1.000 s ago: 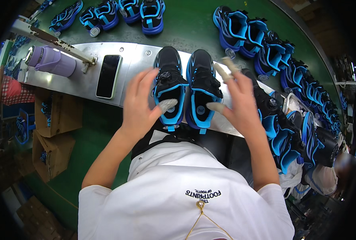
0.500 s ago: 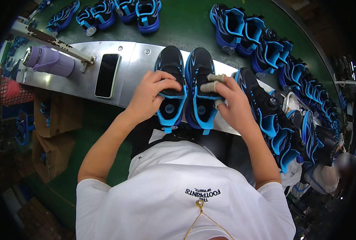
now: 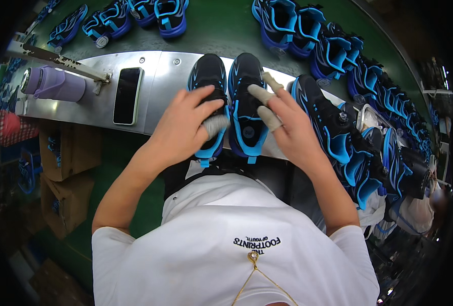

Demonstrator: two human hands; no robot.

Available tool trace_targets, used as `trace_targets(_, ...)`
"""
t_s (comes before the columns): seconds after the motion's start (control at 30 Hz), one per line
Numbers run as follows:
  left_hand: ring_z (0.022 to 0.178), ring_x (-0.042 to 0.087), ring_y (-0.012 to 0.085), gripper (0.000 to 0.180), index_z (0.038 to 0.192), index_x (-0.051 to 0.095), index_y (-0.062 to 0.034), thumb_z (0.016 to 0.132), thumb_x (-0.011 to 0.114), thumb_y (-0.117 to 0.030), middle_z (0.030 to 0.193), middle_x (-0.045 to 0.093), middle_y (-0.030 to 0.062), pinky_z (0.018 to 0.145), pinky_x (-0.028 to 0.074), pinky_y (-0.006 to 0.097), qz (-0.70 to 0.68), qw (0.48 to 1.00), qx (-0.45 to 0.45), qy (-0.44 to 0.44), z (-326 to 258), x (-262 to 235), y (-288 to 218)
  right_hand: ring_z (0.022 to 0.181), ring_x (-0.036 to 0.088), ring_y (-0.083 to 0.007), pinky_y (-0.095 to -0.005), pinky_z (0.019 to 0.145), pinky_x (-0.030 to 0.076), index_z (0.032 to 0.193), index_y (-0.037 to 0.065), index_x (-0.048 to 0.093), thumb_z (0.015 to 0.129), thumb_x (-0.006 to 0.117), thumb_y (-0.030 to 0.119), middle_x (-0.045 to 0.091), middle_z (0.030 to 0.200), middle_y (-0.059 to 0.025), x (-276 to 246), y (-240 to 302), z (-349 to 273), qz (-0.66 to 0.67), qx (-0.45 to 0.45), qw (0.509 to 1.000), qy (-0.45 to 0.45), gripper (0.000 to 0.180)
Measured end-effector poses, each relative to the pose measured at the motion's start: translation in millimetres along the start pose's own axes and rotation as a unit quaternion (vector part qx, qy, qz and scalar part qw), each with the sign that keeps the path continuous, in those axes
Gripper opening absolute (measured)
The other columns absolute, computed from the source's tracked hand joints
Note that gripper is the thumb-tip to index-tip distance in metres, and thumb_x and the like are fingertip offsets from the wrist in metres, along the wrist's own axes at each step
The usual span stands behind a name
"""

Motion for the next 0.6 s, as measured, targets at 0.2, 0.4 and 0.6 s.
trace_targets(0.2,0.090,0.059,0.0298,0.022,0.097,0.069,-0.0053,0.076,0.067,-0.002,0.098,0.058,0.0114,0.076,0.049,0.037,-0.043,0.998,-0.034,-0.037,0,12,7,0.122,0.047,-0.0478,-0.0451,0.101,0.044,0.127,-0.006,0.053,0.086,0.061,0.002,0.045,0.131,-0.0322,16,4,-18,-0.125,-0.040,0.989,-0.066,0.043)
trace_targets(0.4,0.086,0.059,0.0307,0.017,0.091,0.068,-0.0041,0.075,0.070,-0.003,0.095,0.057,0.0108,0.074,0.049,0.040,-0.037,0.998,0.002,-0.046,1,6,3,0.120,0.050,-0.0425,-0.0430,0.091,0.051,0.095,0.005,0.066,0.077,0.069,0.007,0.048,0.128,-0.0261,20,-1,-9,-0.165,-0.076,0.983,0.040,0.018)
trace_targets(0.6,0.089,0.059,0.0304,0.031,0.105,0.065,-0.0056,0.075,0.068,-0.001,0.097,0.056,0.0116,0.077,0.048,0.037,-0.021,0.996,-0.076,-0.046,-6,4,7,0.117,0.054,-0.0396,-0.0410,0.095,0.048,0.106,0.008,0.068,0.082,0.067,0.008,0.054,0.128,-0.0218,-9,13,-1,-0.010,-0.077,0.995,0.055,0.024)
Point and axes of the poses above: each hand's wrist, its own z-axis towards the middle knuckle, its own x-axis out of the palm, y = z × x, the point moved 8 cm from there along z, towards the middle knuckle
